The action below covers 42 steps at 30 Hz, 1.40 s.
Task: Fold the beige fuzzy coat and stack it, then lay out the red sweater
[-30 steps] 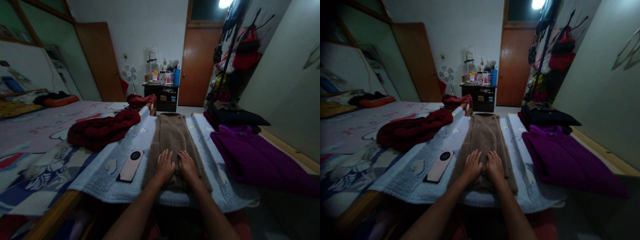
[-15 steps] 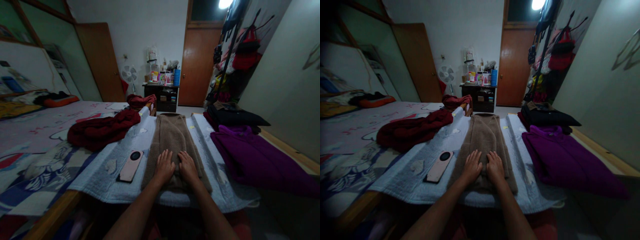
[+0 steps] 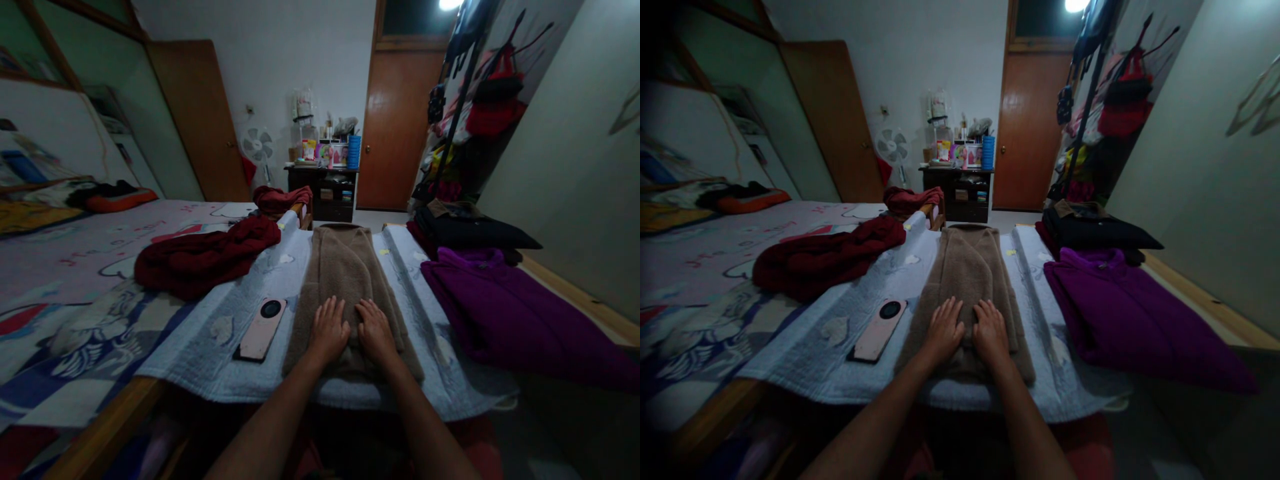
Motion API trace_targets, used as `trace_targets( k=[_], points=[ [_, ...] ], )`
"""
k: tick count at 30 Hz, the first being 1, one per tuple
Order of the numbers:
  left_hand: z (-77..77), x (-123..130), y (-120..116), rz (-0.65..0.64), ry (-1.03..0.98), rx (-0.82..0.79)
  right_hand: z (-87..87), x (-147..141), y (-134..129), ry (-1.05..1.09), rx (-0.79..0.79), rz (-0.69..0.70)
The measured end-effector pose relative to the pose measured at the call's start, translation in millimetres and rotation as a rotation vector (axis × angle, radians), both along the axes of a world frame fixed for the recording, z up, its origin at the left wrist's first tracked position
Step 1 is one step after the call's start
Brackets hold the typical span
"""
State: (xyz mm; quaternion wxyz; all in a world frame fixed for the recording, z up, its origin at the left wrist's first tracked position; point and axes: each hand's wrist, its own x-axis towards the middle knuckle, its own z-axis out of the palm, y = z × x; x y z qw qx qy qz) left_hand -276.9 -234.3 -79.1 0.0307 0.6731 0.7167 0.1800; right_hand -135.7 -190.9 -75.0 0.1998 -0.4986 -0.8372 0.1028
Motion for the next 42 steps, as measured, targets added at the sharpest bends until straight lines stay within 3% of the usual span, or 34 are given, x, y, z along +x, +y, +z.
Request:
trace_targets(
  k=[6, 15, 24, 34, 42],
  points=[
    [-1.4, -1, 0, -0.002, 0.002, -0.002, 1.4, 1, 1, 0.020, -0.009, 0.001],
    [-1.6, -1, 0, -0.001, -0.004, -0.008, 32.6, -9, 32, 0.020, -0.066, -0.042],
    [-2.5, -1, 1, 0.000, 0.008, -0.002, 1.8, -29, 35, 0.008, 0.033, -0.055],
    [0.0, 0, 0, 0.000, 0.006, 0.000, -0.5, -23, 31, 0.040, 0.064, -0.064],
    [0.0, -1, -1, -0.008, 0.030, -0.002, -13.5, -12, 23, 0.078, 0.161, -0.036]
  ],
)
